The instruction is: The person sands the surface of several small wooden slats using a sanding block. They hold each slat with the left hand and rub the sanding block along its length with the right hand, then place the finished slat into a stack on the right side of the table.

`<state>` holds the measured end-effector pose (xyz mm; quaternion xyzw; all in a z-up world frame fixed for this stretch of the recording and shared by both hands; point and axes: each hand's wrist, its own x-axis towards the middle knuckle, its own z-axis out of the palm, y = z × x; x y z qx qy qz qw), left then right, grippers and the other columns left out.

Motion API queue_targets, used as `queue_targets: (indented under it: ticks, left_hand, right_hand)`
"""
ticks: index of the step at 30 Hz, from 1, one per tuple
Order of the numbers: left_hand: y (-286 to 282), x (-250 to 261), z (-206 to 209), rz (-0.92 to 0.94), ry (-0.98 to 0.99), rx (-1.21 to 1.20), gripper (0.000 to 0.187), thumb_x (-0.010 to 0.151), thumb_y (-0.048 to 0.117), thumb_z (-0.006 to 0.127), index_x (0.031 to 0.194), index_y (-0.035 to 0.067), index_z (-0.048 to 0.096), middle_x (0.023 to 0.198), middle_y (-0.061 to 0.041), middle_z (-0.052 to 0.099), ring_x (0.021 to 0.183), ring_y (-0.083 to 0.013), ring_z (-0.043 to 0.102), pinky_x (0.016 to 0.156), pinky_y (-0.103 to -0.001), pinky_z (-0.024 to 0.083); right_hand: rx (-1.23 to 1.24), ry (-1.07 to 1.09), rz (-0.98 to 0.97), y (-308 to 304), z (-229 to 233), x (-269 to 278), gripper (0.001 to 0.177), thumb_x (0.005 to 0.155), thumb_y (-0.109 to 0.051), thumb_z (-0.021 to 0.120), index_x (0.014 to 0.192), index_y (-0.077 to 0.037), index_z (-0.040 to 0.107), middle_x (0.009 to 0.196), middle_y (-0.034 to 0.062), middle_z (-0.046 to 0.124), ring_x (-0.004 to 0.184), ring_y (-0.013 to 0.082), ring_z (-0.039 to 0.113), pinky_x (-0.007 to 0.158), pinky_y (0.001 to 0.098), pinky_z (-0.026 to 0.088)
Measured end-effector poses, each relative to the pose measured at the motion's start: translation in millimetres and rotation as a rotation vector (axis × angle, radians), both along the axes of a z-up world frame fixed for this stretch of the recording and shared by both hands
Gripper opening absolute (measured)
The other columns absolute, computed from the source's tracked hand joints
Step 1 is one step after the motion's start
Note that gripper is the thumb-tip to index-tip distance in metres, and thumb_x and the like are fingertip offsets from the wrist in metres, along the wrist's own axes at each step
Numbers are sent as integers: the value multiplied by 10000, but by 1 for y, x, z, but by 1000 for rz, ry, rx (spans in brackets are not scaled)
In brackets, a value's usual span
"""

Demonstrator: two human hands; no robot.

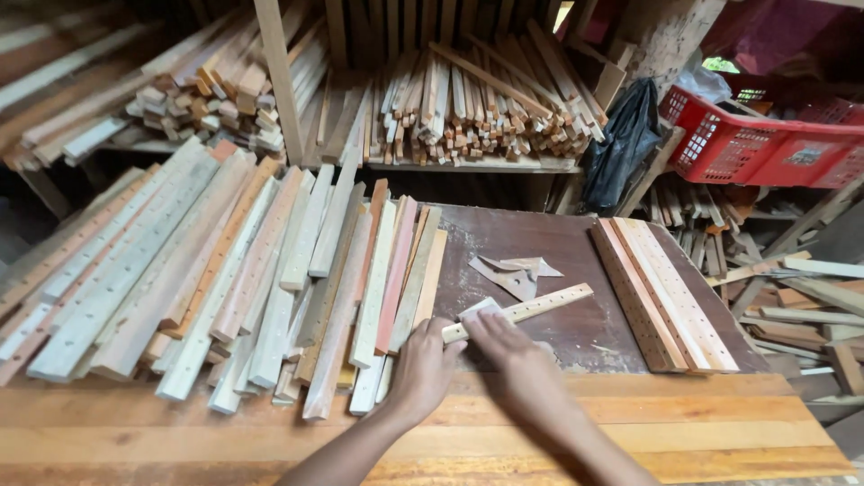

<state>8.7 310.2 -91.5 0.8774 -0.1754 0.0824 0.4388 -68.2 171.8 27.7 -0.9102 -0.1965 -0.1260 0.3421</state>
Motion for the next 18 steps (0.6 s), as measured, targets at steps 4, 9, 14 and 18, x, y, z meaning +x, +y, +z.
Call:
queue_targets:
  ticks: [4,9,14,18]
  left_hand:
    - [1,-1,2,44,77,75,323,958,188,681,1216,9,604,1081,-178,691,918,-325,699,748,-437,594]
    - [0,-4,3,33,87,37,373,981,166,657,1297,-11,568,1104,-181,689,853,-267,719,670,-347,653]
    - [1,-5,3,97,54,-21,355,919,149,713,1245,66,601,1066,-128,725,858,-272,727,712,-407,611]
    - [4,-14,19,116,139,-24,380,962,199,671,1307,91,556,1057,-173,708,683,-262,714,559,-406,604]
  right_hand:
    - [-380,41,-277,-37,-40,33,484,968,-85,490,1433,-215,525,1362,148,602,1089,314,656,906,458,578]
    - [-510,272,-533,-126,-85,104,864,746,98,369,1534,-255,409,1593,83,389,1369,322,506,1144,435,395]
    - [-445,96,-187,-40,-69,26,892,732,253,491,1520,-152,382,1564,135,392,1406,382,420,1101,554,453]
    - [-175,374,-529,-95,-61,91,432,1030,-159,412,1442,-217,525,1520,76,493,1073,235,699,980,382,586]
